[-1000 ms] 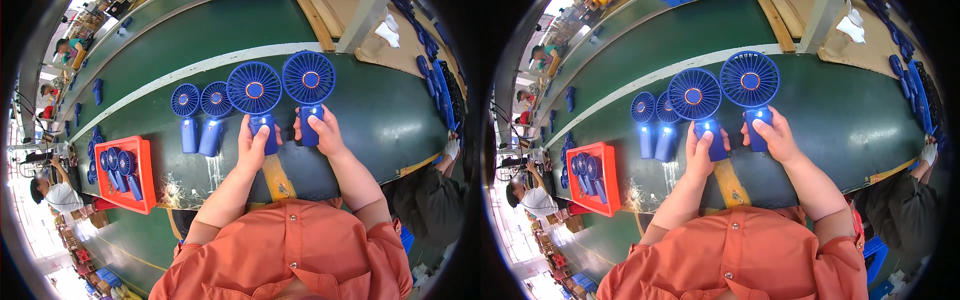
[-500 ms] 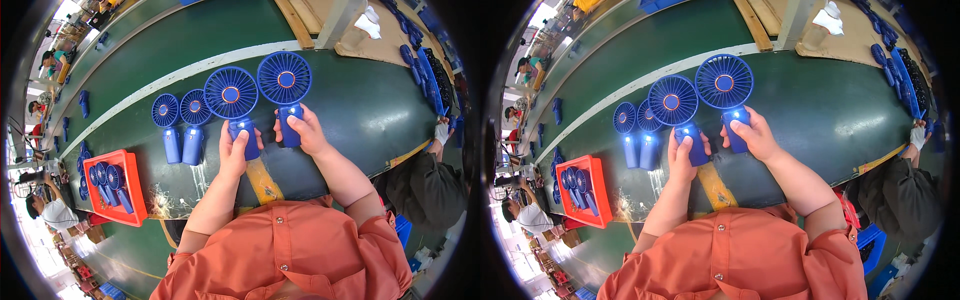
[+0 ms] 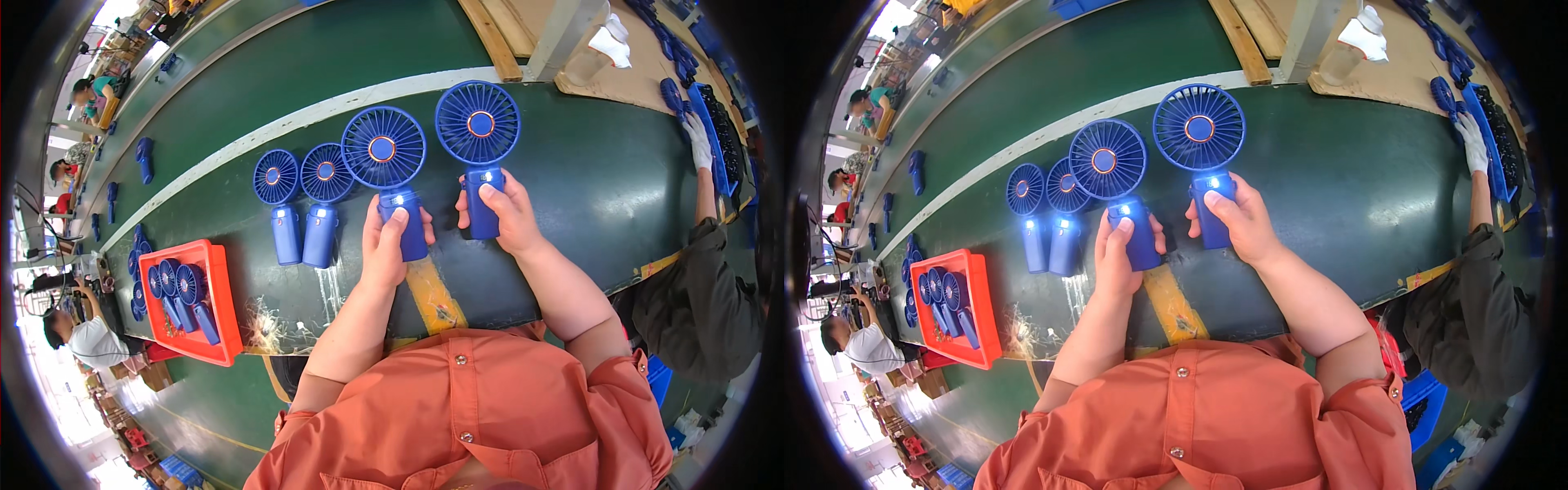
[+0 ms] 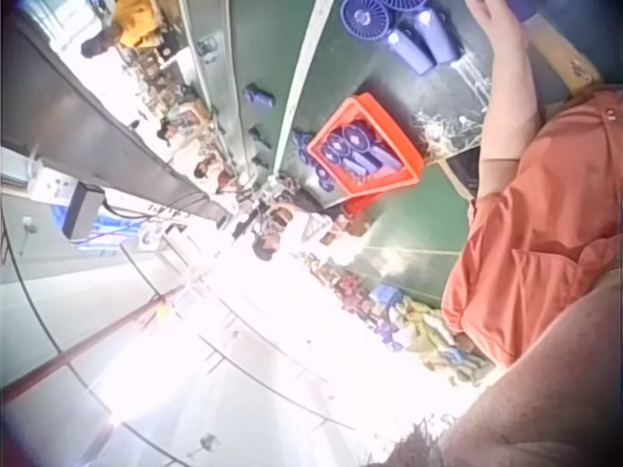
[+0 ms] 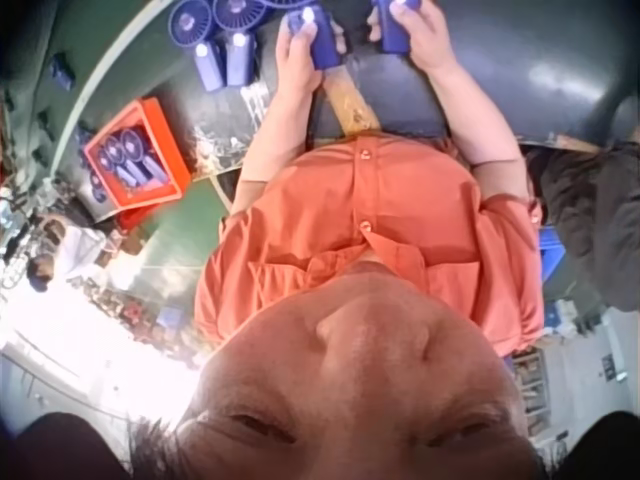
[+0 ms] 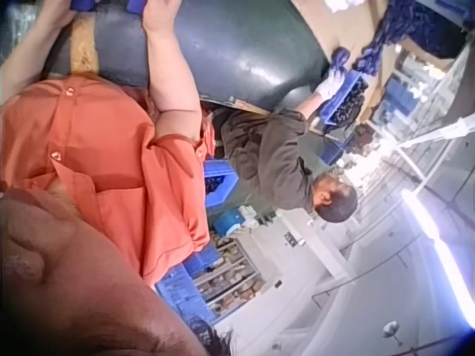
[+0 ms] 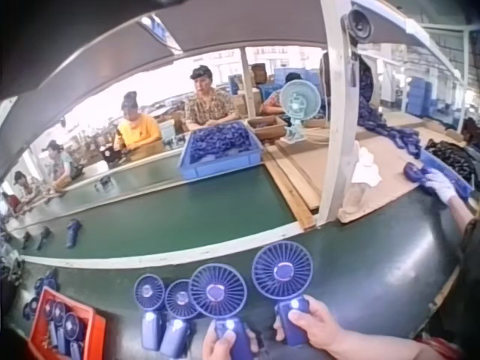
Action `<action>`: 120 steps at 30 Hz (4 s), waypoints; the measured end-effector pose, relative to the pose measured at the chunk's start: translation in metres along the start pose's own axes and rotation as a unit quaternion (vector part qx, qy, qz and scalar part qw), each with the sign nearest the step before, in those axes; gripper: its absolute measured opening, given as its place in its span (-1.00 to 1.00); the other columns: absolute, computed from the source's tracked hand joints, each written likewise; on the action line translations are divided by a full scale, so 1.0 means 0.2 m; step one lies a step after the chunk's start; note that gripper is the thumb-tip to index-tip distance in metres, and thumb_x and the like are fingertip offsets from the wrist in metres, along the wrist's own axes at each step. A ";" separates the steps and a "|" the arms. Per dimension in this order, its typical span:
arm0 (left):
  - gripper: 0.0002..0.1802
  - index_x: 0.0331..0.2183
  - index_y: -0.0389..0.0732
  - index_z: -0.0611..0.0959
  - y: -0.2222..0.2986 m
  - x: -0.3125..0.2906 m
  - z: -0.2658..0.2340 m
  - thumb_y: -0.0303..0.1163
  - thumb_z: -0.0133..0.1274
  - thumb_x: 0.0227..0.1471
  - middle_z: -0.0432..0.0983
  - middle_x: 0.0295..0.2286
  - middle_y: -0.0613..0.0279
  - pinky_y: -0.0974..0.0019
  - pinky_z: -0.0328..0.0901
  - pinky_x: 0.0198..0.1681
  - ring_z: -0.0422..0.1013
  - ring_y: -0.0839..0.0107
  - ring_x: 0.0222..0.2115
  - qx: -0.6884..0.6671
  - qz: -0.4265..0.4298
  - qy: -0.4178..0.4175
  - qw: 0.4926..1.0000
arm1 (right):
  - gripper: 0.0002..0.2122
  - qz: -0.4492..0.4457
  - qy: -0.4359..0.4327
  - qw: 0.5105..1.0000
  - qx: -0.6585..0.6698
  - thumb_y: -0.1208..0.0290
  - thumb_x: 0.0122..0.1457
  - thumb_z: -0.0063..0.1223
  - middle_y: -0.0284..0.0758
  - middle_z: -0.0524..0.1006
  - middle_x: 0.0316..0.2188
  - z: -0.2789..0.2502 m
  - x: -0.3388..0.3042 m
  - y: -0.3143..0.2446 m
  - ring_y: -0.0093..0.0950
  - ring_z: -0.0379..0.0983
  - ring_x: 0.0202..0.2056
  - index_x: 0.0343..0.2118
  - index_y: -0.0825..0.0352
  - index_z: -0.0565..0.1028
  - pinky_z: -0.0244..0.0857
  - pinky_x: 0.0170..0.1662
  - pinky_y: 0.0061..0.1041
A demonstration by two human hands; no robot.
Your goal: The person tests handheld fans on an assembly line by picking them up, pressing their buttons to turn them on, rotating them in hand to check all sides, and placing them onto the conveyor belt.
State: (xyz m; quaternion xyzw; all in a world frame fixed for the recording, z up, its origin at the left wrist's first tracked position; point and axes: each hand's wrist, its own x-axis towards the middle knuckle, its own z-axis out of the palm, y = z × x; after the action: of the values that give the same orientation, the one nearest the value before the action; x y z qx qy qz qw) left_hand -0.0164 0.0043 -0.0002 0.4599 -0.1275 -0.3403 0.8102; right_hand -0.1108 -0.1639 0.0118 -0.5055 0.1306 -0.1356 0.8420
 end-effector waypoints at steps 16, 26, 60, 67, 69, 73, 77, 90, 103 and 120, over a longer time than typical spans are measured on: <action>-0.46 -0.07 -0.15 0.32 -0.01 0.02 -0.04 0.09 -0.35 0.14 0.36 -0.50 0.11 0.28 0.23 -0.56 0.32 0.31 -0.66 -0.171 -0.113 -0.055 0.977 | -0.57 -0.020 -0.051 0.995 0.087 0.08 0.25 -0.34 -0.22 0.43 -0.26 0.03 -0.01 0.03 -0.51 0.37 -0.32 -0.05 0.39 0.24 0.28 -0.21 -0.50; -0.45 0.02 -0.07 0.31 -0.06 0.02 -0.02 0.09 -0.41 0.17 0.35 -0.52 0.15 0.30 0.24 -0.53 0.32 0.32 -0.64 -0.293 -0.212 -0.154 0.919 | -0.35 -0.084 -0.016 0.991 -0.099 -0.03 0.19 -0.36 -0.28 0.35 -0.31 0.09 -0.08 0.05 -0.56 0.29 -0.36 0.15 0.48 0.01 0.22 -0.25 -0.57; -0.28 -0.01 -0.12 0.34 -0.11 -0.01 -0.03 0.27 -0.30 0.03 0.29 -0.41 0.19 0.38 0.21 -0.55 0.25 0.45 -0.64 -0.373 -0.157 -0.174 0.898 | -0.55 0.022 -0.039 0.999 -0.020 0.40 0.08 0.09 -0.26 0.41 -0.21 0.04 -0.11 0.11 -0.51 0.40 -0.24 0.00 0.39 0.23 0.28 -0.13 -0.50; -0.26 0.01 -0.27 0.30 -0.02 0.05 -0.05 0.19 -0.29 0.08 0.36 -0.32 0.17 0.31 0.34 -0.42 0.37 0.37 -0.43 -0.299 -0.220 -0.084 0.925 | -0.63 0.063 -0.033 0.989 0.129 0.33 0.17 -0.12 -0.26 0.40 -0.16 0.05 -0.02 0.02 -0.45 0.38 -0.16 -0.01 0.41 0.25 0.27 -0.07 -0.42; -0.30 0.00 -0.28 0.32 -0.03 0.05 -0.07 0.14 -0.31 0.11 0.40 -0.37 0.19 0.32 0.39 -0.44 0.41 0.38 -0.35 -0.317 -0.214 -0.098 0.919 | -0.62 0.082 -0.014 0.988 0.127 0.34 0.18 -0.11 -0.28 0.40 -0.14 0.04 -0.02 0.03 -0.48 0.35 -0.09 0.01 0.42 0.25 0.23 -0.01 -0.40; -0.31 -0.02 -0.29 0.34 -0.02 0.05 -0.07 0.14 -0.28 0.10 0.40 -0.37 0.20 0.33 0.37 -0.46 0.40 0.39 -0.38 -0.296 -0.229 -0.066 0.925 | -0.63 0.099 -0.001 0.988 0.122 0.32 0.18 -0.09 -0.30 0.39 -0.13 0.05 -0.01 0.02 -0.51 0.35 -0.10 0.00 0.40 0.26 0.24 -0.02 -0.41; -0.32 -0.03 -0.28 0.35 -0.02 0.06 -0.08 0.14 -0.25 0.09 0.40 -0.36 0.22 0.33 0.33 -0.46 0.38 0.42 -0.39 -0.261 -0.209 -0.076 0.939 | -0.60 0.093 0.003 0.988 0.124 0.29 0.17 -0.08 -0.26 0.40 -0.12 0.05 0.01 0.03 -0.46 0.37 -0.10 0.01 0.41 0.26 0.24 -0.01 -0.39; -0.65 -0.33 -0.29 0.51 0.03 -0.08 0.08 -0.24 -0.29 0.19 0.47 -0.49 0.10 0.33 0.29 -0.31 0.42 0.36 -0.42 0.412 0.049 0.003 0.910 | -0.62 0.138 -0.060 0.984 0.092 0.39 0.05 0.11 -0.29 0.47 -0.20 0.09 -0.09 -0.05 -0.55 0.39 -0.18 -0.07 0.43 0.38 0.28 -0.07 -0.46; -0.49 -0.14 -0.10 0.53 0.44 -0.27 -0.61 -0.14 0.18 -0.20 0.02 0.08 -0.21 -0.09 -0.02 0.12 -0.05 -0.21 0.11 0.779 0.219 0.050 0.585 | -0.65 -0.141 0.509 0.696 -0.486 0.23 0.16 -0.01 -0.28 0.50 -0.26 -1.63 -0.34 -0.75 -0.53 0.38 -0.24 -0.18 0.46 0.47 0.22 -0.11 -0.58; -0.36 -0.06 -0.24 0.35 0.28 -0.24 -0.29 -0.39 0.21 -0.24 0.30 -0.15 0.05 0.11 0.23 -0.09 0.23 0.00 -0.12 0.724 0.204 0.105 0.651 | -0.60 -0.203 -0.058 0.670 -0.712 0.29 -0.04 0.14 0.12 0.15 0.06 0.04 0.04 0.08 0.00 0.20 0.01 -0.11 0.22 0.35 0.17 0.03 -0.16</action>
State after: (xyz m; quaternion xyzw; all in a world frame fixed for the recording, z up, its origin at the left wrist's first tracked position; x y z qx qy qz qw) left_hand 0.0025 0.0937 0.0204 0.8955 -0.3382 0.0842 0.2767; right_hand -0.0986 -0.1527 0.0011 -0.9725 0.0331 -0.1392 0.1839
